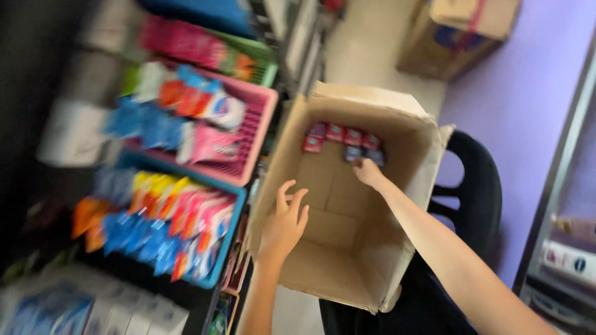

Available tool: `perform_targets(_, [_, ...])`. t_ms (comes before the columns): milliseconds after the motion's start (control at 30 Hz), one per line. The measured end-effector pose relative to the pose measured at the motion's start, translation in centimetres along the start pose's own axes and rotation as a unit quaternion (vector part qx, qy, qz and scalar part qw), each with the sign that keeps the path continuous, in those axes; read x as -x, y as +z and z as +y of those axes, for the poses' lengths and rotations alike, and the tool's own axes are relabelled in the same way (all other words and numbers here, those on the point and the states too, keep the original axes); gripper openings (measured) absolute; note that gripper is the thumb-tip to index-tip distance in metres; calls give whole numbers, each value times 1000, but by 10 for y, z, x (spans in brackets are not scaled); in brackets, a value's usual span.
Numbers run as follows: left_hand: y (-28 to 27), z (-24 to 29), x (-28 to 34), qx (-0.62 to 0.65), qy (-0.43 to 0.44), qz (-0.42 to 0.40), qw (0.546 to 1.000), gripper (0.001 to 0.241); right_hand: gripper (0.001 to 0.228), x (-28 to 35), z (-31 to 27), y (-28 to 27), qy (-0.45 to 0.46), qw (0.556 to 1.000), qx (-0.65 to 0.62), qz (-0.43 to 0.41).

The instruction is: Stocking various feminine hygiene products from a cardboard box onto store shelves.

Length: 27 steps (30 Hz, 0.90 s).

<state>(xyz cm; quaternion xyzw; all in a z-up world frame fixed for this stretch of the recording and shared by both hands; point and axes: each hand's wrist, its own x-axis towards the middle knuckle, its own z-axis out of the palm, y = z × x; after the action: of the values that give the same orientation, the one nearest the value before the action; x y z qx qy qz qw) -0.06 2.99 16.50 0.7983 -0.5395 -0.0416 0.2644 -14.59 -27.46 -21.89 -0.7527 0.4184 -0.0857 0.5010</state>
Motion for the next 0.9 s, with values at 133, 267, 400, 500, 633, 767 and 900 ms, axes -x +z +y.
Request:
perform_targets(133, [76,-32,-17,73,-105,-174,976,35,26,16,58,7,120,947,295,-28])
perform_targets(267, [162,-76,-23,66,-164,-292,940,38,50,18,70,22,106,900,417,66])
perform_targets(400, [222,-97,-27,55,-158,-350,922,39,47,5,77,30,83,902,414,93])
perform_targets(500, [273,-118,-13,33,-151,-394,906,44,39,-17,65,34,-9,879,475,47])
perform_targets(633, [298,-122,-6,32,-164,-422,891,49,64,-37,40,45,-59,858,503,89])
perform_targets(767, [317,-134,5,44,-177,-435,882,50,60,-47,64,66,-25,878,472,75])
perform_targets(900, [320,-133,2,42,-181,-425,886,55,47,-45,87,82,-12,886,458,71])
